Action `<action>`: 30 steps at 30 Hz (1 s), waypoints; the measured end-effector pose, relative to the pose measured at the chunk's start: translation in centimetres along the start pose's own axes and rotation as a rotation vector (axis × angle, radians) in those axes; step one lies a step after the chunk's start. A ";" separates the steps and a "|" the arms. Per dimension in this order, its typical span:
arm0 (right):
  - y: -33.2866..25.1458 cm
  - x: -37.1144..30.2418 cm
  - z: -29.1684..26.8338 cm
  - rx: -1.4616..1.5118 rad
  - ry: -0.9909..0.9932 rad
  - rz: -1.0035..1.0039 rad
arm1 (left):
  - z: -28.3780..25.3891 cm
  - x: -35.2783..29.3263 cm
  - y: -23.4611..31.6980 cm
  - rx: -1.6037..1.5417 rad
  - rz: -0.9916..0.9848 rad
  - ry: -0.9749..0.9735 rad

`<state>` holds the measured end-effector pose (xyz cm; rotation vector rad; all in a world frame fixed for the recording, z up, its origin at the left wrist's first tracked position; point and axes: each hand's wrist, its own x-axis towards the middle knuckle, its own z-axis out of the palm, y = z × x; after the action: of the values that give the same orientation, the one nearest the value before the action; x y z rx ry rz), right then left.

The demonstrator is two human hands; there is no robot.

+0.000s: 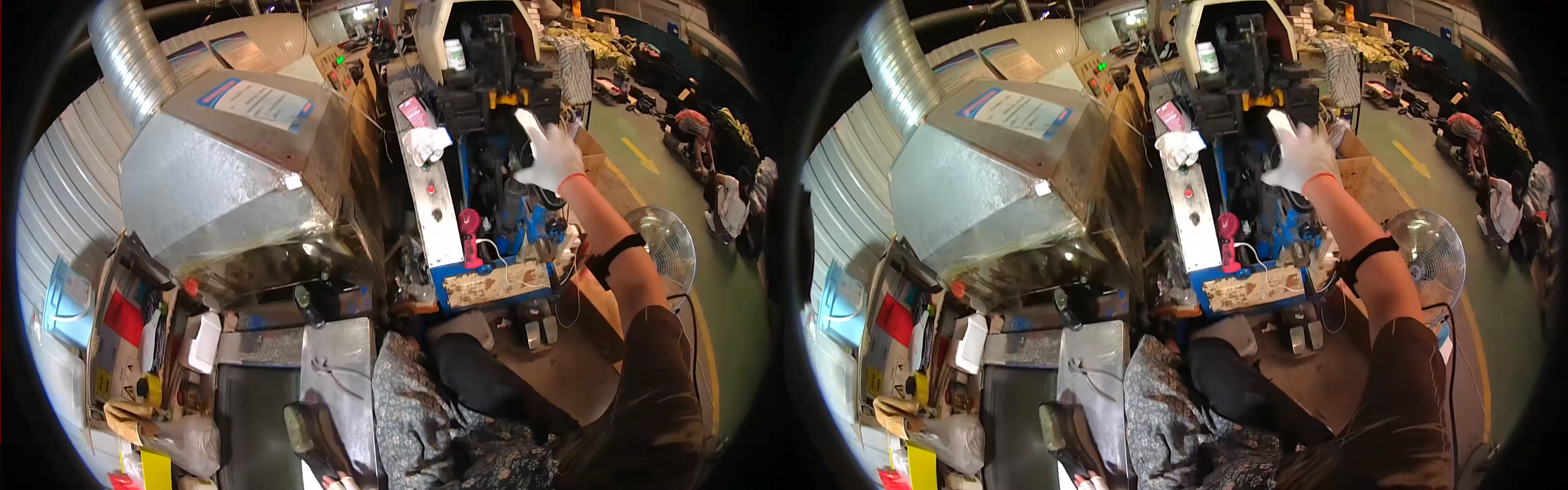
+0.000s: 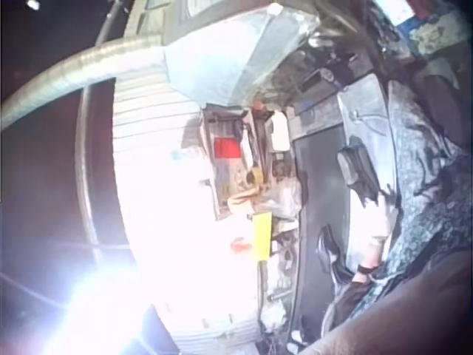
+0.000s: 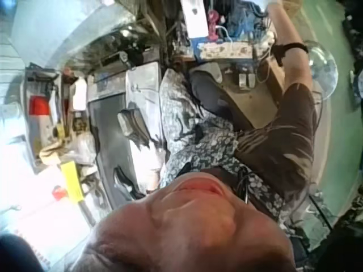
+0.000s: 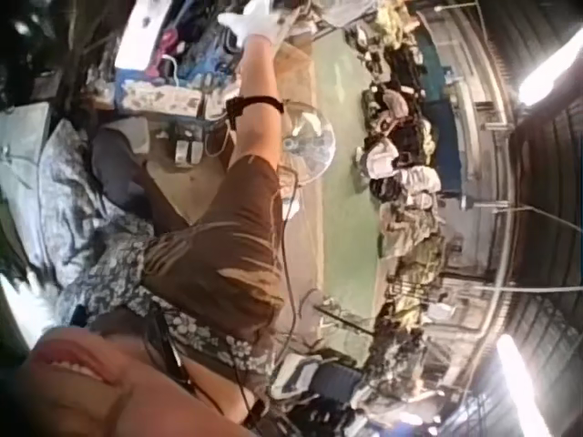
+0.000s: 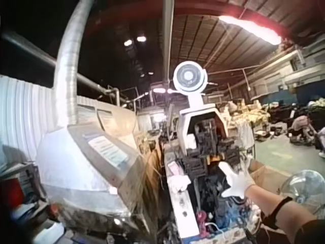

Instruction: Attaching soles to shoe uppers using a heat press machine in a factory setting.

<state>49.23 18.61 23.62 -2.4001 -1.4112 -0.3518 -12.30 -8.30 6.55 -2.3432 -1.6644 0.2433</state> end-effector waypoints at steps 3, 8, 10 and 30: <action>3.2 1.1 3.7 0.298 -0.021 0.218 | 3.5 4.0 0.5 -0.551 -0.130 0.299; 4.8 0.3 8.8 0.422 0.461 -0.121 | 3.2 8.3 4.8 -1.520 -0.250 0.102; 4.2 -1.8 8.2 0.256 0.557 -0.313 | 0.0 10.8 4.9 -1.412 0.007 -0.031; -11.6 -27.0 19.1 0.853 -0.292 -0.663 | 3.1 20.5 -9.0 -2.622 -0.681 0.518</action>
<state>27.02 10.10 -2.08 -1.3016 -1.9411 0.4106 -14.53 14.21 6.53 0.3466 0.8309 1.6168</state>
